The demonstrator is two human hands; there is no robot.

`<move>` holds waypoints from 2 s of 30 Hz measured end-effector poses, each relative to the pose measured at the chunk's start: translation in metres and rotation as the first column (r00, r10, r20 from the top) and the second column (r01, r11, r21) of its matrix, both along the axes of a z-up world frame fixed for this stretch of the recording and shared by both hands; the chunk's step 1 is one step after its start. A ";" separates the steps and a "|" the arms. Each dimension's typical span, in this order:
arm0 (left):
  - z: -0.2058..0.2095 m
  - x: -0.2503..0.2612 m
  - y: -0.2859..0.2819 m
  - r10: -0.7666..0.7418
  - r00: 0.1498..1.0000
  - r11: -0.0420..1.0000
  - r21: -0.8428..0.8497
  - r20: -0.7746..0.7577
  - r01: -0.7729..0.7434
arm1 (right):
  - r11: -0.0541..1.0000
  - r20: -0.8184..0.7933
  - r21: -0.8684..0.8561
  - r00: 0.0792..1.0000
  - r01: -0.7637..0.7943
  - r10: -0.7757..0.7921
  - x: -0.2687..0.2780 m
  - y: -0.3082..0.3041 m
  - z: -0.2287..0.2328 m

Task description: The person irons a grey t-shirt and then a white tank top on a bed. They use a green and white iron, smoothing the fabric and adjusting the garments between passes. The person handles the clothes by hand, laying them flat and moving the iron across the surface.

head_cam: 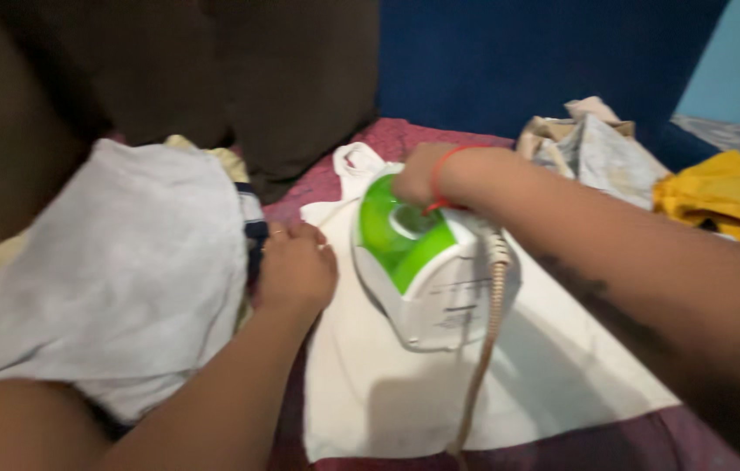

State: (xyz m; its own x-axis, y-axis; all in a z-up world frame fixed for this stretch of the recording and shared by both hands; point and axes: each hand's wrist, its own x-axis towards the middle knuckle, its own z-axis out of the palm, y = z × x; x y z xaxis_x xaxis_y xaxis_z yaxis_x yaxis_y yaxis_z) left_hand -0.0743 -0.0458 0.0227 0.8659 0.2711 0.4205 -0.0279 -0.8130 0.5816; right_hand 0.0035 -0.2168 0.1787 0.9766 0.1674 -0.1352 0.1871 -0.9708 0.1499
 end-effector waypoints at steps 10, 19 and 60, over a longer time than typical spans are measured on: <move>0.005 0.032 -0.044 -0.174 0.923 0.932 -0.246 0.343 0.267 | 0.673 -0.274 -0.602 0.903 -0.429 0.331 -0.108 -0.055 0.027; -0.002 -0.021 -0.086 -0.184 0.982 0.980 0.082 0.026 0.182 | 0.993 -0.008 0.102 0.998 0.058 -0.058 -0.089 -0.095 0.003; 0.008 -0.026 -0.086 -0.244 0.951 0.935 0.214 -0.192 0.284 | 0.781 -0.217 0.519 0.938 0.347 -0.272 0.001 -0.091 0.023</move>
